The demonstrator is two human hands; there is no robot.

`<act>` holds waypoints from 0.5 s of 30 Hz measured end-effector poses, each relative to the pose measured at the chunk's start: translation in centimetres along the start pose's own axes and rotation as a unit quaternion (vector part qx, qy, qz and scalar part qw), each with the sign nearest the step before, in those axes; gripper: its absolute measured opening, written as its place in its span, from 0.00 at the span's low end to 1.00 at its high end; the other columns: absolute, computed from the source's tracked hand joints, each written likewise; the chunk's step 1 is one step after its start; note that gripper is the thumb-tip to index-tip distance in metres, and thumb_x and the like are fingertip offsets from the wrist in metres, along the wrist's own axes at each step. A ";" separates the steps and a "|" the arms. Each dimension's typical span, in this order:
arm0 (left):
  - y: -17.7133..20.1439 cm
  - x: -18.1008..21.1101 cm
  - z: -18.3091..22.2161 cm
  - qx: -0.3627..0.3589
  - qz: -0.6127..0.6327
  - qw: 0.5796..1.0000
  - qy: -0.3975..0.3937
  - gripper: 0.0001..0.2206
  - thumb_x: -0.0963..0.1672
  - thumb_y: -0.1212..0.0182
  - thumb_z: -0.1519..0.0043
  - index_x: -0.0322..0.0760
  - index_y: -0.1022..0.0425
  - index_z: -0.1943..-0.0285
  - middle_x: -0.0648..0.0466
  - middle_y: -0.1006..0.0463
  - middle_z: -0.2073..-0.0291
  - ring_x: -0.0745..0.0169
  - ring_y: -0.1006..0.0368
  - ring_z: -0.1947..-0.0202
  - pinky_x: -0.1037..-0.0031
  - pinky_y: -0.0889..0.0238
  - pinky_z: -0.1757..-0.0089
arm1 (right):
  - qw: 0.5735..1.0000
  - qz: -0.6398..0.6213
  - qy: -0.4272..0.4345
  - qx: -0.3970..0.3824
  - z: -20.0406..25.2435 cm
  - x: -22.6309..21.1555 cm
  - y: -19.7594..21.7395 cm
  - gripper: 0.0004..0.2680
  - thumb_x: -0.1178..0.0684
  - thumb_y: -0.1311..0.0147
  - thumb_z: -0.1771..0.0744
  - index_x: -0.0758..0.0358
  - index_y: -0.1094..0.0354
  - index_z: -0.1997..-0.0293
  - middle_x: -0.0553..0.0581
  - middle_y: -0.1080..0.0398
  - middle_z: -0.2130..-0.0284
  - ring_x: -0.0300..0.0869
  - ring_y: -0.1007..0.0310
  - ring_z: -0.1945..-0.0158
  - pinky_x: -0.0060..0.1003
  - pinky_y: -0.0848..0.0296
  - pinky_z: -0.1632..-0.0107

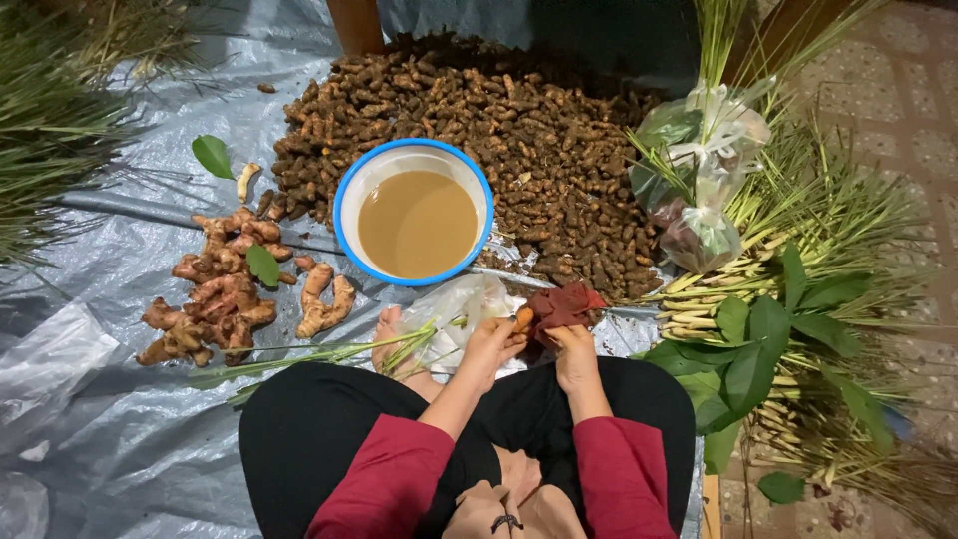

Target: The person sits cross-legged on a tarp and cleans ginger roots by rubbing them with a red cloth. They occasionally dip the ginger into a blue bowl of liquid before continuing to rub the surface. Cleaned ginger is placed to the side.

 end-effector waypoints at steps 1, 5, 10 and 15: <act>-0.2 0.1 0.1 0.000 0.000 1.000 0.000 0.12 0.44 0.36 0.36 0.30 0.31 0.51 0.45 0.24 0.61 0.59 0.20 0.64 0.63 0.24 0.51 | 1.000 0.000 0.000 0.000 -0.8 1.2 0.7 0.08 0.64 0.36 0.41 0.55 0.25 0.64 0.49 0.28 0.75 0.38 0.26 0.73 0.28 0.26 0.64; -1.6 2.3 2.4 -0.007 -0.042 0.999 -0.014 0.12 0.41 0.39 0.36 0.31 0.31 0.47 0.48 0.26 0.62 0.63 0.22 0.65 0.69 0.23 0.54 | 0.996 0.075 0.045 -0.029 -0.1 1.0 -0.1 0.13 0.64 0.34 0.40 0.57 0.23 0.54 0.50 0.25 0.68 0.35 0.27 0.68 0.30 0.24 0.61; -2.5 3.3 3.1 -0.023 -0.103 0.994 -0.015 0.15 0.42 0.43 0.34 0.32 0.30 0.39 0.47 0.25 0.62 0.64 0.22 0.66 0.73 0.22 0.57 | 0.979 0.177 0.088 -0.051 3.4 -2.4 -3.1 0.13 0.59 0.33 0.38 0.58 0.23 0.49 0.54 0.23 0.59 0.39 0.27 0.55 0.41 0.26 0.47; -1.8 1.6 1.4 -0.022 -0.133 0.991 -0.007 0.16 0.45 0.41 0.32 0.29 0.26 0.40 0.41 0.22 0.59 0.60 0.20 0.66 0.69 0.21 0.57 | 0.963 0.237 0.126 -0.009 -0.9 1.9 1.3 0.08 0.56 0.33 0.37 0.61 0.20 0.54 0.55 0.22 0.62 0.39 0.28 0.56 0.42 0.30 0.44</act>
Point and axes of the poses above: each hand's wrist, its own z-axis away from the middle knuckle, its own y-axis out of the back of the hand, x = y × z, the point moved 2 cm from there along -z, towards the middle knuckle
